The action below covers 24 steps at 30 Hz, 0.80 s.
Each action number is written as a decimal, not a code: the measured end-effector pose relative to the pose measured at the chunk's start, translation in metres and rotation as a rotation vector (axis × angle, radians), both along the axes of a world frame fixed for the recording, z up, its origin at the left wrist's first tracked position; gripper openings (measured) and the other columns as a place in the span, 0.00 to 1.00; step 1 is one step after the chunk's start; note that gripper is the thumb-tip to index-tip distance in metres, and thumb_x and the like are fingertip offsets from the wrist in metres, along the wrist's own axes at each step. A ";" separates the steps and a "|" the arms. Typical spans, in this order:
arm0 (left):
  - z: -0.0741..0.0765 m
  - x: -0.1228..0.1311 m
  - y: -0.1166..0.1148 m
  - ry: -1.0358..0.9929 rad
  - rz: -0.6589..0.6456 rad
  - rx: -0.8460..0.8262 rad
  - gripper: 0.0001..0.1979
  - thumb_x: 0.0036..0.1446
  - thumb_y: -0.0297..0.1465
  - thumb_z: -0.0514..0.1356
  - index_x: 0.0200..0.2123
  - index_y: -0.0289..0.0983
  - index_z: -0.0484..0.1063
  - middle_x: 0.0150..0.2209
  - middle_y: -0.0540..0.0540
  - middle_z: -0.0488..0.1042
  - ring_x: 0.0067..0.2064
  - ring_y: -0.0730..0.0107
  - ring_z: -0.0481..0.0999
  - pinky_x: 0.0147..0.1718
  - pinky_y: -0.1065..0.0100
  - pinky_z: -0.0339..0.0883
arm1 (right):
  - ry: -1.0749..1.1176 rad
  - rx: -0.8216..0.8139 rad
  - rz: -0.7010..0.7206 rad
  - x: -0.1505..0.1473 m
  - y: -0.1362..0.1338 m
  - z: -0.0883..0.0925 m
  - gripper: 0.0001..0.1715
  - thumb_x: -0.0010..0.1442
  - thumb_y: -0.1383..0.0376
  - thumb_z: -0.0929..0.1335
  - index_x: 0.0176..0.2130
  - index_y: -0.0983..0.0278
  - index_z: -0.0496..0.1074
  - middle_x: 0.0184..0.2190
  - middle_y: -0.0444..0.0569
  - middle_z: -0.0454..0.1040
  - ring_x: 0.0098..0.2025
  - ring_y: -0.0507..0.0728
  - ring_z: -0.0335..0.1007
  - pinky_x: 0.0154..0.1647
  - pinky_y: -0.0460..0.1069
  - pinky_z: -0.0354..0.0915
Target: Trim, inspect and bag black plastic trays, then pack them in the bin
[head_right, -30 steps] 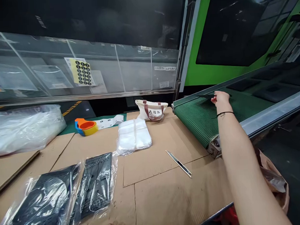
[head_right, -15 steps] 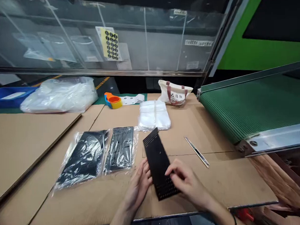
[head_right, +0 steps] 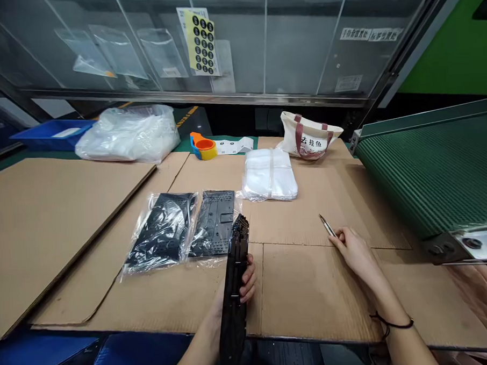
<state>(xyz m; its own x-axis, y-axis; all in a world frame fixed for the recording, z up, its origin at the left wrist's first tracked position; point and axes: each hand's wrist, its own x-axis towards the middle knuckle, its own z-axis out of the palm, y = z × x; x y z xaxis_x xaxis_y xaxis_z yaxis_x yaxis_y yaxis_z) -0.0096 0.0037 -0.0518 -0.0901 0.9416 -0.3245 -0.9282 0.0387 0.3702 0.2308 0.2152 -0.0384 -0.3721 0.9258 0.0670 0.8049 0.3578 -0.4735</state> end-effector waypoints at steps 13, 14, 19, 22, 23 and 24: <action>0.000 0.000 -0.002 0.032 -0.002 0.053 0.13 0.54 0.39 0.64 0.34 0.36 0.66 0.18 0.58 0.57 0.14 0.84 0.51 0.09 0.80 0.39 | -0.065 -0.101 0.061 -0.040 -0.047 0.015 0.14 0.55 0.51 0.63 0.31 0.60 0.64 0.28 0.52 0.74 0.31 0.64 0.73 0.31 0.54 0.64; 0.000 0.000 -0.002 0.029 -0.004 0.056 0.13 0.54 0.38 0.64 0.34 0.36 0.66 0.18 0.58 0.57 0.14 0.84 0.50 0.09 0.80 0.38 | -0.058 -0.091 0.072 -0.044 -0.050 0.015 0.12 0.55 0.54 0.63 0.31 0.60 0.64 0.27 0.50 0.73 0.31 0.63 0.72 0.31 0.53 0.63; 0.000 0.001 -0.002 0.009 0.007 0.058 0.14 0.53 0.38 0.65 0.33 0.36 0.66 0.18 0.58 0.58 0.14 0.84 0.50 0.09 0.80 0.38 | 0.238 -0.236 0.263 -0.056 -0.058 0.036 0.17 0.61 0.53 0.62 0.34 0.62 0.70 0.27 0.47 0.71 0.27 0.56 0.68 0.28 0.50 0.64; 0.001 0.001 -0.002 0.027 0.013 0.044 0.14 0.53 0.39 0.65 0.33 0.36 0.66 0.18 0.58 0.59 0.14 0.84 0.51 0.09 0.80 0.39 | 0.393 -0.391 0.389 -0.066 -0.070 0.069 0.24 0.64 0.51 0.60 0.47 0.64 0.72 0.25 0.45 0.72 0.21 0.52 0.65 0.21 0.47 0.63; 0.002 0.001 -0.002 0.035 0.017 0.036 0.15 0.53 0.39 0.65 0.33 0.36 0.65 0.18 0.58 0.59 0.14 0.84 0.52 0.09 0.80 0.39 | 0.393 -0.377 0.431 -0.071 -0.075 0.081 0.24 0.65 0.51 0.60 0.49 0.63 0.72 0.27 0.46 0.74 0.21 0.52 0.67 0.21 0.47 0.64; 0.002 0.002 -0.002 0.043 0.022 0.024 0.15 0.53 0.40 0.65 0.33 0.36 0.65 0.18 0.58 0.59 0.14 0.84 0.52 0.09 0.79 0.40 | 0.377 -0.333 0.482 -0.076 -0.080 0.093 0.23 0.65 0.52 0.61 0.50 0.62 0.73 0.30 0.47 0.77 0.24 0.53 0.70 0.24 0.48 0.67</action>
